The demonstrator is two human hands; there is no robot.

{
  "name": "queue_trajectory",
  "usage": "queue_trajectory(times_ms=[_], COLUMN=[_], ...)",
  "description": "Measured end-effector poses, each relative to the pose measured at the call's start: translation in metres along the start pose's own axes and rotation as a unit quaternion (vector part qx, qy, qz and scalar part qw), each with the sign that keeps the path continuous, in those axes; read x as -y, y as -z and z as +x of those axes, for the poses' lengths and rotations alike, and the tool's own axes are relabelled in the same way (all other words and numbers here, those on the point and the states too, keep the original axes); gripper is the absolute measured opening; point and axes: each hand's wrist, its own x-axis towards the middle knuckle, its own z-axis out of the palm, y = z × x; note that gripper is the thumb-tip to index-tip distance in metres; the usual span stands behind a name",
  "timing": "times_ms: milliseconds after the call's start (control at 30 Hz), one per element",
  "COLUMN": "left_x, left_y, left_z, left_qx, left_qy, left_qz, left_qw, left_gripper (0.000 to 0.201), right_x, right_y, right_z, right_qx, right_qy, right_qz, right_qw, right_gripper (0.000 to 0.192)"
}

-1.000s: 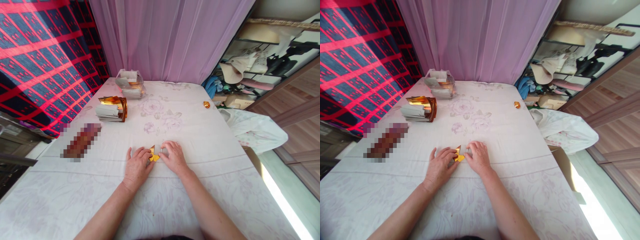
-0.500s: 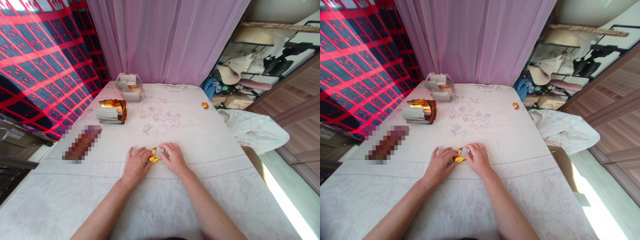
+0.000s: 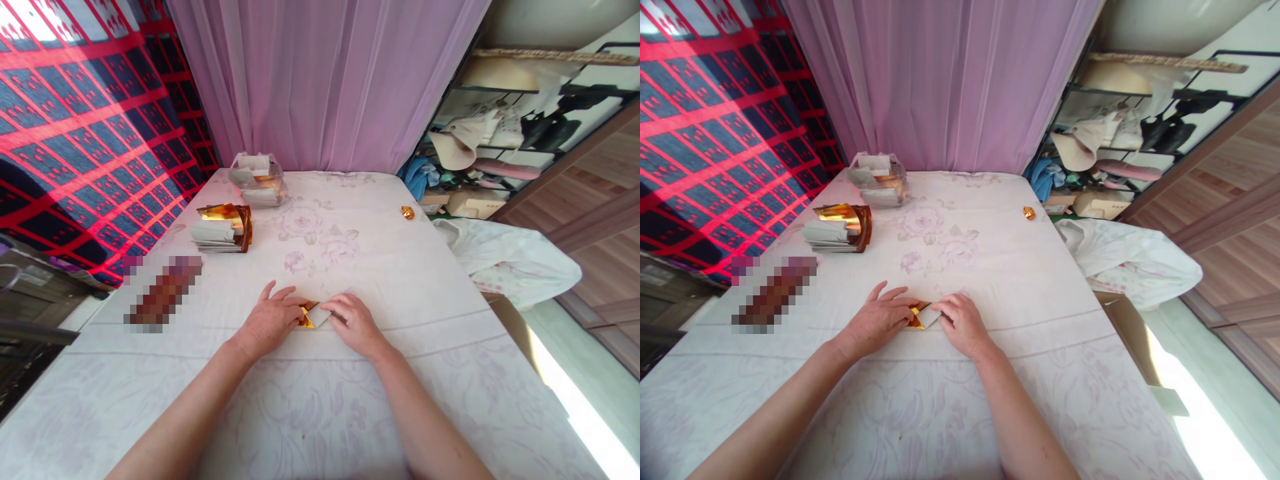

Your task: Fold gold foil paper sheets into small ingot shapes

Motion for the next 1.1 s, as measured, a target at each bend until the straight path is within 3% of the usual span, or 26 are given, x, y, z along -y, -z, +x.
queue_trajectory(times_ms=[267,500,667,767,867,1100], left_x=[-0.003,-0.005,-0.013,-0.021,-0.031,-0.044], left_y=[-0.001,-0.003,-0.012,-0.022,-0.031,-0.041], left_z=[0.002,0.002,-0.005,-0.014,-0.021,-0.028], left_qx=[-0.021,-0.041,-0.070,-0.073,-0.088,-0.124], left_qy=[-0.054,-0.074,-0.027,0.011,0.020,0.042], left_qz=[0.061,0.107,0.105,0.089,0.078,0.073], left_qw=[0.996,0.991,0.992,0.993,0.993,0.989], left_gripper=[0.012,0.013,0.006,0.012,0.021,0.020], right_x=[0.013,0.015,0.015,0.016,0.017,0.017], right_y=[0.005,0.002,-0.001,-0.002,-0.003,-0.003], right_z=[0.002,0.002,0.003,0.003,0.004,0.005], right_qx=[-0.018,0.044,0.047,0.049,0.049,0.034], right_qy=[0.052,0.070,0.050,0.027,0.010,-0.008], right_qz=[-0.053,-0.014,-0.013,-0.016,-0.015,-0.025], right_qw=[0.997,0.996,0.998,0.998,0.999,0.999], right_gripper=[0.020,0.015,0.014,0.016,0.019,0.008])
